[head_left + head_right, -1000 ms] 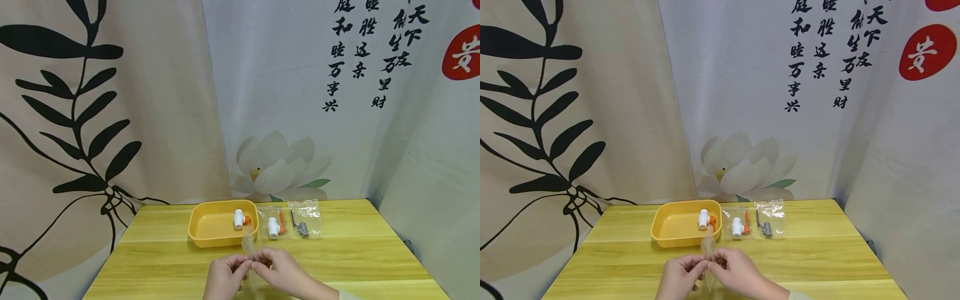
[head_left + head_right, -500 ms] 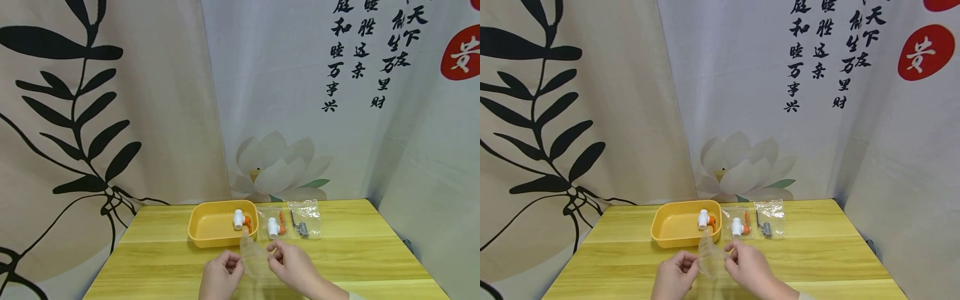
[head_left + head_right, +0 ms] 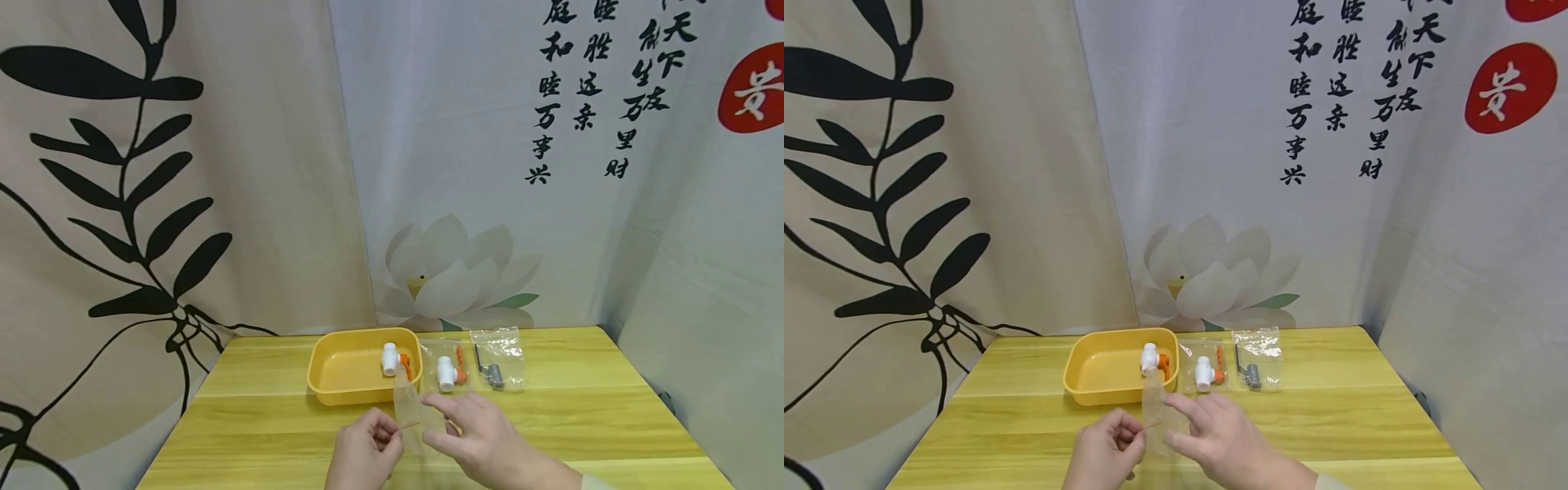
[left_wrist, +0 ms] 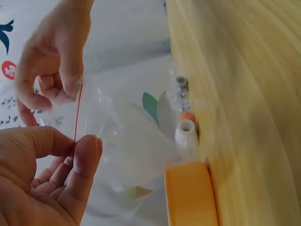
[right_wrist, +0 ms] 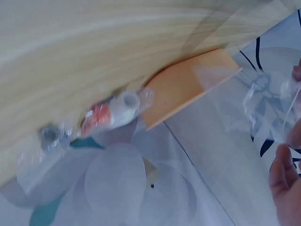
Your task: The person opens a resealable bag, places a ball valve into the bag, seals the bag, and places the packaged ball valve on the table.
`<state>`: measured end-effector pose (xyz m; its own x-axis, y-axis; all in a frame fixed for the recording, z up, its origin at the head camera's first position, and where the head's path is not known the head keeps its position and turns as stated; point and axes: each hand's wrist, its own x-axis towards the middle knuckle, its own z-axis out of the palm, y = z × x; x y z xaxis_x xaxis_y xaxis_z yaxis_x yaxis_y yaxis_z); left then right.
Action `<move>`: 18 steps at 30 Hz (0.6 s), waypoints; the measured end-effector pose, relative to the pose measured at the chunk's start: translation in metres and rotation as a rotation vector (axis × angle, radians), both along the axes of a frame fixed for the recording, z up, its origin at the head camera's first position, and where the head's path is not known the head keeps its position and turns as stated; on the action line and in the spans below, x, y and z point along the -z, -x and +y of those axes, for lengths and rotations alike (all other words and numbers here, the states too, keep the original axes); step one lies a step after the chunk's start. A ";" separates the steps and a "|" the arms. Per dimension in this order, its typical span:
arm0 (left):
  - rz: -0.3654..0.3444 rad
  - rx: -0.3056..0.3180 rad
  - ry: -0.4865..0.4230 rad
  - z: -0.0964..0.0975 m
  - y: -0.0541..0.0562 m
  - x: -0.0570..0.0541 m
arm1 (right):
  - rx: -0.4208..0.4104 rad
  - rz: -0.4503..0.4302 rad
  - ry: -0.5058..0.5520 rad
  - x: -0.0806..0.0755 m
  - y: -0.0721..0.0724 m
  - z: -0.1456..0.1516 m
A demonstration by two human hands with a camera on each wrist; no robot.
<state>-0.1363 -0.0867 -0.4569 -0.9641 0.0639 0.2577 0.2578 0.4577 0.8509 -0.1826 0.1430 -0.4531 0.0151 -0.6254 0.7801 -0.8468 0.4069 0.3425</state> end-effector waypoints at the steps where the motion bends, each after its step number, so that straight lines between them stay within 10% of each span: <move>1: -0.022 0.017 -0.005 0.000 0.000 -0.001 | -0.016 0.013 -0.047 -0.001 0.000 0.003; 7: -0.147 0.099 -0.006 -0.005 0.001 -0.004 | 0.008 0.062 -0.287 -0.004 -0.003 0.017; 11: -0.089 0.116 0.096 -0.011 0.002 -0.007 | -0.084 0.165 -0.257 -0.009 -0.001 0.017; 13: 0.105 0.136 0.250 -0.014 0.003 -0.005 | -0.122 0.189 -0.230 -0.012 0.000 0.015; 18: 0.867 0.271 0.725 -0.020 0.010 0.000 | -0.135 0.149 -0.240 -0.013 -0.002 0.011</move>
